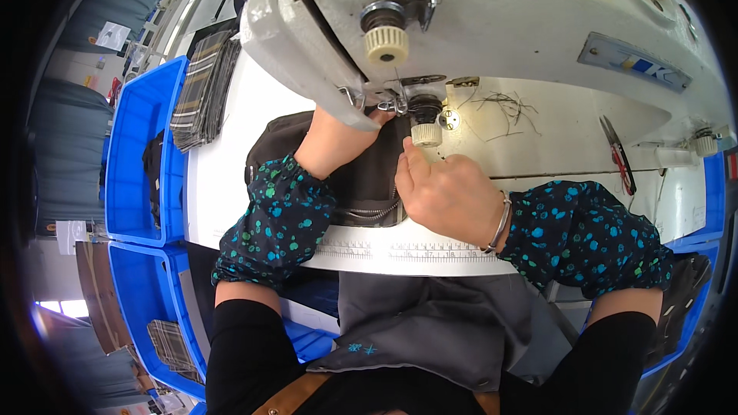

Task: The person sews a zipper onto a dark fabric pouch using an industrial sewing machine. They guide the pouch under the needle, stitch along the zipper, and then place the finished item into a blue bin. The person repeats this process with a second pouch.

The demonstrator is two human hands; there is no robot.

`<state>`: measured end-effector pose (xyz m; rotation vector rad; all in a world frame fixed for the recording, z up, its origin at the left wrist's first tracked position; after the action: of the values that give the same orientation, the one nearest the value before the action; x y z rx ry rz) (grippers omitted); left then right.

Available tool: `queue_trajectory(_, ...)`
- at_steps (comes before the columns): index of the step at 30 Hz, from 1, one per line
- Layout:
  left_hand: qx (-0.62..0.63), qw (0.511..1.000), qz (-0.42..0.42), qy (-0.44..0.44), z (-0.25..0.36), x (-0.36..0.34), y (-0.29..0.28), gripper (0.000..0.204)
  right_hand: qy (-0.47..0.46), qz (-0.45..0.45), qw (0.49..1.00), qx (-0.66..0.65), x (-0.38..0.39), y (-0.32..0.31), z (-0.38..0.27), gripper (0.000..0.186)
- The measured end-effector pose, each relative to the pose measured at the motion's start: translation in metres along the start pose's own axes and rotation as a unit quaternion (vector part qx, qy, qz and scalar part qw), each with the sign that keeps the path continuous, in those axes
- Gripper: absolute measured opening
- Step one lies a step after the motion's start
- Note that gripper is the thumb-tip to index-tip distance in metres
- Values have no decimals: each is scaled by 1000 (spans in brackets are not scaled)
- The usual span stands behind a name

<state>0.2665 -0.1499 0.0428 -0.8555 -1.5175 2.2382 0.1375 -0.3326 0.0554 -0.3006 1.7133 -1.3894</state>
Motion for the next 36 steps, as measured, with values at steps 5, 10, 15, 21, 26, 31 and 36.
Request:
queue_trajectory(5,-78,993,77,42,-1,-10,-10,20,13,27,999,-20,-4,4,8,24)
queue_trajectory(10,-171,982,24,82,32,28,-60,30,24,31,998,-54,-2,5,11,25)
queue_trajectory(15,-93,974,-153,138,63,63,-74,52,47,39,998,-31,3,-6,0,17)
queue_trajectory(21,-89,980,-103,146,64,62,-68,38,-19,24,996,-82,13,-16,-18,14)
queue_trajectory(26,-76,986,-69,128,68,63,-62,30,-13,-8,994,-111,14,-15,-24,26)
queue_trajectory(31,-89,987,-58,117,72,66,-59,28,-21,-9,993,-119,14,-15,-25,30)
queue_trajectory(36,-75,990,-46,111,72,66,-57,28,-28,-16,991,-127,13,-15,-22,30)
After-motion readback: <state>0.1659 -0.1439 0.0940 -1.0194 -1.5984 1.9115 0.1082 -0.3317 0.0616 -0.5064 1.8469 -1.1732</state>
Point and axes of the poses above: each hand's wrist, its own x-axis away from the middle knuckle, its own y-axis out of the palm, z = x × y, the point moved 1 cm from there along -x, towards the middle knuckle, and after that the axes turned 12 degrees about -x, right-handed, at the moved point
